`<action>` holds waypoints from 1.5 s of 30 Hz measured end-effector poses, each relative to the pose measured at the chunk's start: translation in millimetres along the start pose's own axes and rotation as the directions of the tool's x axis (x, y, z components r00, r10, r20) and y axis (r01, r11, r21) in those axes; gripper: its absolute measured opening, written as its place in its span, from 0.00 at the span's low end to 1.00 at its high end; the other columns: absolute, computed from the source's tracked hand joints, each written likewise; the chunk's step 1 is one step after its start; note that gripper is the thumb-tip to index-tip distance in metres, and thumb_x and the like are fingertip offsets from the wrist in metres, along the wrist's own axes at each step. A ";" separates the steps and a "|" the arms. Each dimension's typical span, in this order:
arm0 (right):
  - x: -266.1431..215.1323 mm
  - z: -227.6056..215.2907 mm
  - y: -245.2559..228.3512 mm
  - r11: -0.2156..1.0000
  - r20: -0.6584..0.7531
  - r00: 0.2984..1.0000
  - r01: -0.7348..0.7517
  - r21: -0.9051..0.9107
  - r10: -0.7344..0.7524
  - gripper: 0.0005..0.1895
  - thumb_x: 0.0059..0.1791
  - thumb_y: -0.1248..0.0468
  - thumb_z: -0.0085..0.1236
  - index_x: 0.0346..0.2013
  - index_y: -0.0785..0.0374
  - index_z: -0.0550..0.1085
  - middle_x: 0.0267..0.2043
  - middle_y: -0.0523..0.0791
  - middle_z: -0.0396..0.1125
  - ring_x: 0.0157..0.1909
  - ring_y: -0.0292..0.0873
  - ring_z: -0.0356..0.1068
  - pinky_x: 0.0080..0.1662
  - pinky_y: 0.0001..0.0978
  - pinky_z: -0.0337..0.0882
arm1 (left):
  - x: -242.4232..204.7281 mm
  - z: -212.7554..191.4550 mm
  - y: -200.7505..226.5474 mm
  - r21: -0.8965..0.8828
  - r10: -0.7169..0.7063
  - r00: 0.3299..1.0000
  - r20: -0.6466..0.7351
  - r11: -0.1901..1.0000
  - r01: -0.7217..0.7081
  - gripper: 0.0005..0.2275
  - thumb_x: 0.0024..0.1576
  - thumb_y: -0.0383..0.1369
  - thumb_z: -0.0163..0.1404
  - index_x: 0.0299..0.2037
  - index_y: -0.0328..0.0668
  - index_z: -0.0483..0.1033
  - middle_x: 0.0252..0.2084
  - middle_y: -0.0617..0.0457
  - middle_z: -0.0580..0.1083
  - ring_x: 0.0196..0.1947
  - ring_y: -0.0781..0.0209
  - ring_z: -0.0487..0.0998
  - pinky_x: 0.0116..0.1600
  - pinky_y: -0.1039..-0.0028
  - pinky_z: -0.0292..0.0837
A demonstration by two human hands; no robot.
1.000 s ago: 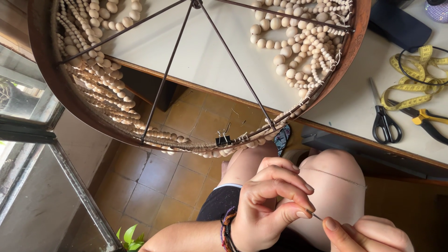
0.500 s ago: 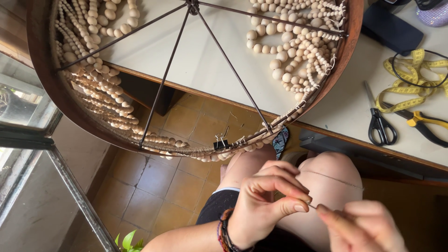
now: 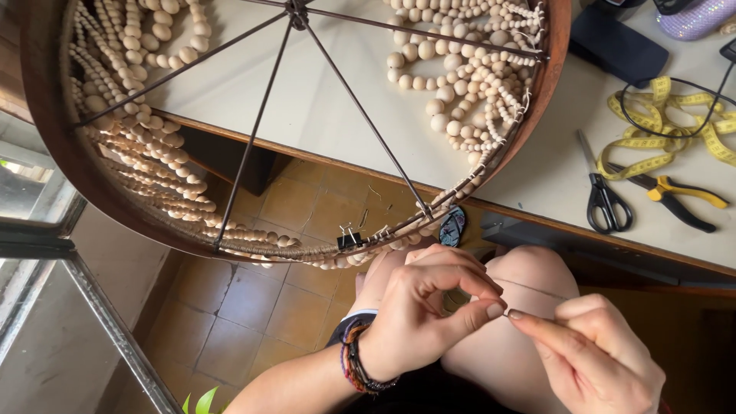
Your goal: Secure strings of wooden beads to a circular frame using twine
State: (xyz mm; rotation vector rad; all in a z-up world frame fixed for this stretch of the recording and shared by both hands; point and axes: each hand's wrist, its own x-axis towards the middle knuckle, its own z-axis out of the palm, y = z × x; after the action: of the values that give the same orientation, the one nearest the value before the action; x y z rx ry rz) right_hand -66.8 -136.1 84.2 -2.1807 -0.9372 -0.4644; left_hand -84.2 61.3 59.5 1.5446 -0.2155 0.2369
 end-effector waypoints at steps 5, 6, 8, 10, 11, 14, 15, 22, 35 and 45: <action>-1.7 -0.8 9.1 0.997 0.033 0.998 0.042 0.057 -0.044 0.08 0.49 0.71 0.55 0.39 0.65 0.80 0.25 0.45 0.58 0.28 0.39 0.62 0.36 0.27 0.67 | -0.3 9.6 -11.7 -0.147 -0.072 0.997 -0.010 0.987 0.070 0.04 0.59 0.35 0.59 0.36 0.47 0.80 0.35 0.56 0.79 0.36 0.66 0.78 0.48 0.76 0.72; -4.7 0.7 11.9 0.996 0.049 0.998 0.043 0.075 -0.046 0.08 0.49 0.72 0.55 0.40 0.64 0.80 0.25 0.44 0.57 0.28 0.39 0.61 0.36 0.27 0.67 | -0.4 10.5 -12.8 -0.178 -0.086 0.996 -0.012 0.981 0.082 0.04 0.59 0.34 0.59 0.36 0.46 0.80 0.35 0.56 0.79 0.36 0.66 0.78 0.46 0.77 0.73; -11.0 2.1 15.2 0.998 0.056 0.998 0.016 0.069 -0.020 0.08 0.50 0.71 0.54 0.40 0.62 0.80 0.27 0.44 0.59 0.29 0.39 0.62 0.37 0.27 0.67 | -1.9 14.6 -21.3 -0.181 -0.122 0.992 -0.014 0.976 0.118 0.04 0.58 0.35 0.60 0.36 0.47 0.81 0.35 0.56 0.79 0.37 0.67 0.78 0.48 0.78 0.72; -34.8 9.2 24.8 0.998 0.062 0.998 -0.009 0.063 0.005 0.09 0.51 0.69 0.53 0.41 0.61 0.81 0.28 0.44 0.60 0.29 0.39 0.62 0.38 0.26 0.67 | -3.7 17.8 -27.9 -0.184 -0.158 0.987 -0.016 0.971 0.153 0.04 0.58 0.35 0.60 0.36 0.48 0.82 0.36 0.57 0.80 0.37 0.68 0.78 0.49 0.79 0.72; -55.3 15.9 33.0 0.967 0.141 0.971 -0.213 0.142 0.193 0.11 0.45 0.69 0.61 0.40 0.58 0.84 0.31 0.39 0.64 0.33 0.34 0.64 0.43 0.22 0.66 | -4.3 18.9 -30.5 -0.195 -0.172 0.985 -0.026 0.967 0.164 0.04 0.58 0.35 0.60 0.36 0.47 0.81 0.35 0.57 0.79 0.36 0.69 0.78 0.48 0.79 0.71; -37.6 17.4 28.8 0.960 0.198 0.965 -0.209 0.186 0.172 0.11 0.45 0.69 0.62 0.40 0.55 0.84 0.31 0.37 0.65 0.33 0.31 0.66 0.43 0.21 0.67 | -0.5 19.8 -27.6 -0.199 -0.193 0.981 -0.035 0.963 0.182 0.04 0.58 0.35 0.60 0.35 0.46 0.81 0.35 0.57 0.79 0.36 0.70 0.77 0.47 0.80 0.71; -18.9 14.9 22.5 0.986 0.169 0.985 0.003 0.165 -0.032 0.09 0.50 0.68 0.55 0.42 0.57 0.81 0.29 0.39 0.63 0.30 0.33 0.67 0.39 0.25 0.70 | 1.4 19.7 -24.9 -0.191 -0.200 0.979 -0.037 0.963 0.189 0.04 0.58 0.34 0.60 0.35 0.46 0.82 0.35 0.57 0.79 0.36 0.70 0.77 0.47 0.80 0.72; -22.6 16.5 23.8 0.985 0.053 0.993 -0.113 0.126 0.107 0.12 0.50 0.70 0.57 0.47 0.57 0.80 0.27 0.39 0.54 0.26 0.33 0.58 0.34 0.23 0.64 | 8.9 0.7 -7.9 0.094 -0.403 0.906 0.127 0.914 0.394 0.17 0.62 0.46 0.45 0.54 0.52 0.79 0.48 0.65 0.82 0.49 0.79 0.81 0.56 0.87 0.72; -27.8 12.4 32.7 0.984 0.153 0.981 -0.140 0.112 0.122 0.11 0.51 0.69 0.54 0.45 0.57 0.80 0.26 0.40 0.57 0.25 0.35 0.58 0.33 0.26 0.65 | -6.9 34.1 -42.6 0.032 -0.195 0.978 -0.072 0.980 0.197 0.07 0.62 0.35 0.55 0.35 0.44 0.83 0.34 0.59 0.82 0.33 0.72 0.80 0.38 0.83 0.73; -37.2 30.0 42.9 0.979 0.273 0.956 -0.151 0.139 0.109 0.06 0.50 0.68 0.55 0.35 0.60 0.80 0.41 0.43 0.72 0.42 0.38 0.76 0.49 0.27 0.73 | -1.6 41.6 -40.6 -0.066 -0.272 0.960 -0.064 0.961 0.268 0.08 0.63 0.34 0.53 0.34 0.44 0.82 0.32 0.59 0.82 0.33 0.76 0.80 0.40 0.84 0.78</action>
State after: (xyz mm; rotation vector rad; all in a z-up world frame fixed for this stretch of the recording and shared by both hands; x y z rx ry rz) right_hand -58.7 -153.2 22.9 -2.1739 -0.9273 -0.0324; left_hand -73.7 19.2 20.7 1.4870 0.0468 0.0692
